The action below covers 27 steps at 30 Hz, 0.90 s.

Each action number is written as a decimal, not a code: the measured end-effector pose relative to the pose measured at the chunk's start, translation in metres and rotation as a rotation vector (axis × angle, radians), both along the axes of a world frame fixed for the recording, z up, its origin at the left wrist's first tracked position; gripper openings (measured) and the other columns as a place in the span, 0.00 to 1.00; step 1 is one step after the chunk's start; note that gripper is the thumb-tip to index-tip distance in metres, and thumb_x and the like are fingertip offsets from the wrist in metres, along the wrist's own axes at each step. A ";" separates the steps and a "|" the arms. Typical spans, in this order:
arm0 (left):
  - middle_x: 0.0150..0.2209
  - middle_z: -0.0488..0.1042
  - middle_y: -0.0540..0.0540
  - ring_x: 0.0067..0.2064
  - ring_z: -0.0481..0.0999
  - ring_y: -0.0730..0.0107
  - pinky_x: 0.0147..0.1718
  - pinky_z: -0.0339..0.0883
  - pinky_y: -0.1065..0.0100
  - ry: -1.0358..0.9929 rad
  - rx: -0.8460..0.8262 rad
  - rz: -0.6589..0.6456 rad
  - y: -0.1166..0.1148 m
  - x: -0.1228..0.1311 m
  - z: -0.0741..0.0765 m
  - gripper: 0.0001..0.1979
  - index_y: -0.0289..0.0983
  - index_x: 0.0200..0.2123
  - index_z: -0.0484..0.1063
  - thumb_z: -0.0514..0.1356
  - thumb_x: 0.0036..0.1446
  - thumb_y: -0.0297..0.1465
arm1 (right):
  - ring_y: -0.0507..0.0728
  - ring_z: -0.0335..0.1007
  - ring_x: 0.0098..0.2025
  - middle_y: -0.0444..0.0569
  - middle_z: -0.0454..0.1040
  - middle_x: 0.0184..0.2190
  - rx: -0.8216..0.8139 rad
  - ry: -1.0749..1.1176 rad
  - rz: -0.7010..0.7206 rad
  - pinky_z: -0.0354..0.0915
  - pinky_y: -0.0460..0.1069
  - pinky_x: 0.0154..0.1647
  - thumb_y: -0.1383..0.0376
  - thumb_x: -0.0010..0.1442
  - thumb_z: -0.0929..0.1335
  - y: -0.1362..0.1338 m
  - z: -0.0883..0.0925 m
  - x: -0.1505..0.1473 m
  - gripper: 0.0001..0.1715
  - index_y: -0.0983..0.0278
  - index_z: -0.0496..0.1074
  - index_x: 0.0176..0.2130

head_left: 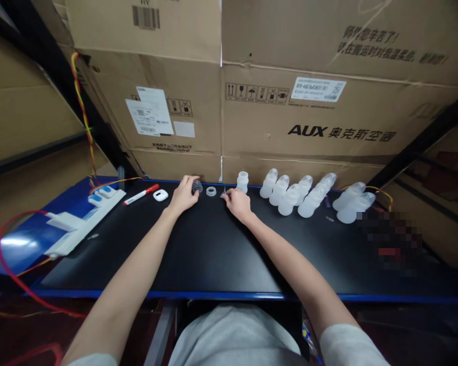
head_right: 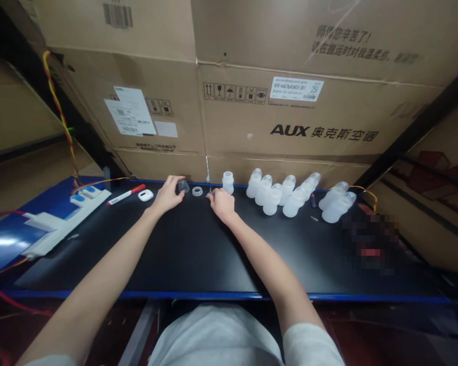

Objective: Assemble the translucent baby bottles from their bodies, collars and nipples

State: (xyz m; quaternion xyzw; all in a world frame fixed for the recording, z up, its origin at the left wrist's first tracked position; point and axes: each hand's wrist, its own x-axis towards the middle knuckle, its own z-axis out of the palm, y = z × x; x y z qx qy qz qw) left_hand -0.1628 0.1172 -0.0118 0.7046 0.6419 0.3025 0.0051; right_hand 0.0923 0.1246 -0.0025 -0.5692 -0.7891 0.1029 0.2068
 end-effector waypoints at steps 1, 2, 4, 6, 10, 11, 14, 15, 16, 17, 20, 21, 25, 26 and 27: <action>0.66 0.70 0.37 0.67 0.77 0.45 0.61 0.77 0.52 -0.004 0.001 0.000 0.001 0.000 -0.001 0.29 0.44 0.69 0.68 0.61 0.65 0.31 | 0.62 0.81 0.54 0.53 0.83 0.54 0.005 0.005 -0.006 0.71 0.51 0.50 0.53 0.80 0.66 0.002 0.000 -0.001 0.18 0.59 0.80 0.55; 0.66 0.70 0.38 0.67 0.77 0.46 0.62 0.77 0.52 -0.008 0.002 -0.002 0.001 0.000 -0.002 0.30 0.44 0.70 0.67 0.61 0.65 0.32 | 0.62 0.81 0.56 0.53 0.83 0.55 0.010 0.009 -0.011 0.71 0.52 0.51 0.52 0.81 0.65 0.004 0.000 -0.001 0.19 0.59 0.79 0.57; 0.67 0.70 0.38 0.67 0.76 0.47 0.64 0.76 0.52 -0.013 0.006 -0.005 0.001 0.001 -0.002 0.31 0.45 0.70 0.67 0.62 0.65 0.32 | 0.62 0.80 0.57 0.53 0.83 0.55 0.012 0.009 -0.022 0.72 0.52 0.52 0.52 0.81 0.64 0.006 -0.001 -0.002 0.20 0.58 0.77 0.60; 0.66 0.71 0.38 0.68 0.75 0.47 0.66 0.74 0.51 -0.008 0.018 -0.009 0.001 0.002 -0.002 0.31 0.45 0.70 0.66 0.62 0.64 0.31 | 0.63 0.81 0.56 0.55 0.83 0.55 0.001 -0.004 -0.035 0.72 0.53 0.52 0.53 0.81 0.65 0.007 -0.002 -0.003 0.19 0.59 0.77 0.60; 0.63 0.72 0.37 0.68 0.73 0.46 0.69 0.70 0.50 0.037 0.046 -0.007 0.001 0.002 -0.002 0.28 0.44 0.67 0.70 0.63 0.64 0.31 | 0.63 0.83 0.53 0.58 0.82 0.56 -0.018 -0.037 -0.057 0.72 0.53 0.52 0.56 0.80 0.66 0.008 -0.003 -0.006 0.17 0.60 0.78 0.57; 0.62 0.72 0.37 0.67 0.73 0.46 0.69 0.70 0.50 0.047 0.050 -0.005 0.001 0.002 -0.002 0.26 0.43 0.65 0.71 0.62 0.64 0.32 | 0.63 0.83 0.53 0.58 0.83 0.55 -0.020 -0.042 -0.062 0.72 0.53 0.52 0.56 0.80 0.65 0.008 -0.003 -0.006 0.16 0.60 0.78 0.57; 0.60 0.73 0.37 0.65 0.73 0.46 0.68 0.70 0.50 0.071 0.064 -0.001 0.002 0.002 -0.003 0.22 0.42 0.62 0.73 0.62 0.65 0.34 | 0.63 0.84 0.52 0.59 0.83 0.54 -0.026 -0.053 -0.079 0.72 0.53 0.52 0.59 0.81 0.64 0.009 -0.002 -0.008 0.16 0.61 0.78 0.56; 0.60 0.73 0.37 0.64 0.73 0.45 0.68 0.70 0.50 0.078 0.068 0.000 0.002 0.002 -0.003 0.22 0.42 0.61 0.74 0.62 0.66 0.34 | 0.63 0.84 0.51 0.59 0.84 0.53 -0.027 -0.056 -0.085 0.72 0.53 0.51 0.59 0.81 0.64 0.008 -0.002 -0.009 0.16 0.61 0.78 0.56; 0.59 0.73 0.37 0.64 0.73 0.45 0.68 0.69 0.50 0.084 0.072 0.002 0.002 0.002 -0.003 0.21 0.42 0.61 0.74 0.62 0.66 0.35 | 0.63 0.84 0.50 0.60 0.84 0.52 -0.027 -0.057 -0.089 0.72 0.53 0.51 0.59 0.80 0.65 0.007 -0.001 -0.010 0.16 0.62 0.79 0.56; 0.59 0.73 0.37 0.65 0.73 0.45 0.68 0.69 0.50 0.088 0.073 0.004 0.001 0.003 -0.003 0.22 0.42 0.62 0.74 0.62 0.66 0.35 | 0.64 0.84 0.49 0.61 0.85 0.51 -0.023 -0.056 -0.090 0.72 0.53 0.50 0.58 0.80 0.65 0.006 -0.001 -0.011 0.16 0.63 0.79 0.55; 0.61 0.73 0.37 0.66 0.71 0.45 0.70 0.66 0.49 0.092 0.073 0.005 -0.001 0.003 -0.002 0.23 0.43 0.64 0.73 0.62 0.67 0.35 | 0.64 0.83 0.49 0.60 0.85 0.52 0.019 -0.034 -0.072 0.72 0.53 0.49 0.55 0.81 0.63 -0.002 0.009 -0.008 0.21 0.63 0.78 0.58; 0.62 0.72 0.37 0.67 0.71 0.45 0.70 0.66 0.49 0.090 0.078 0.001 -0.001 0.004 -0.002 0.23 0.43 0.64 0.73 0.62 0.67 0.35 | 0.64 0.83 0.51 0.59 0.84 0.53 0.058 -0.015 -0.055 0.71 0.52 0.50 0.54 0.82 0.61 -0.004 0.017 -0.004 0.22 0.61 0.77 0.60; 0.63 0.72 0.36 0.67 0.70 0.45 0.71 0.65 0.49 0.071 0.138 -0.030 -0.002 0.003 -0.003 0.23 0.41 0.64 0.73 0.62 0.67 0.34 | 0.65 0.78 0.54 0.59 0.82 0.54 0.357 0.102 -0.069 0.67 0.54 0.55 0.58 0.82 0.59 -0.005 0.071 0.035 0.22 0.61 0.77 0.61; 0.63 0.72 0.35 0.67 0.70 0.44 0.70 0.65 0.48 0.068 0.155 -0.039 -0.001 0.003 -0.004 0.23 0.40 0.64 0.73 0.62 0.66 0.34 | 0.67 0.76 0.56 0.61 0.81 0.56 0.418 0.092 -0.143 0.66 0.56 0.57 0.60 0.80 0.61 -0.003 0.086 0.050 0.21 0.63 0.77 0.61; 0.63 0.72 0.35 0.67 0.70 0.44 0.70 0.65 0.48 0.067 0.172 -0.048 0.000 0.003 -0.005 0.23 0.40 0.63 0.74 0.62 0.66 0.33 | 0.70 0.73 0.59 0.63 0.80 0.58 0.462 0.058 -0.224 0.64 0.59 0.60 0.60 0.78 0.64 0.000 0.100 0.065 0.21 0.64 0.77 0.62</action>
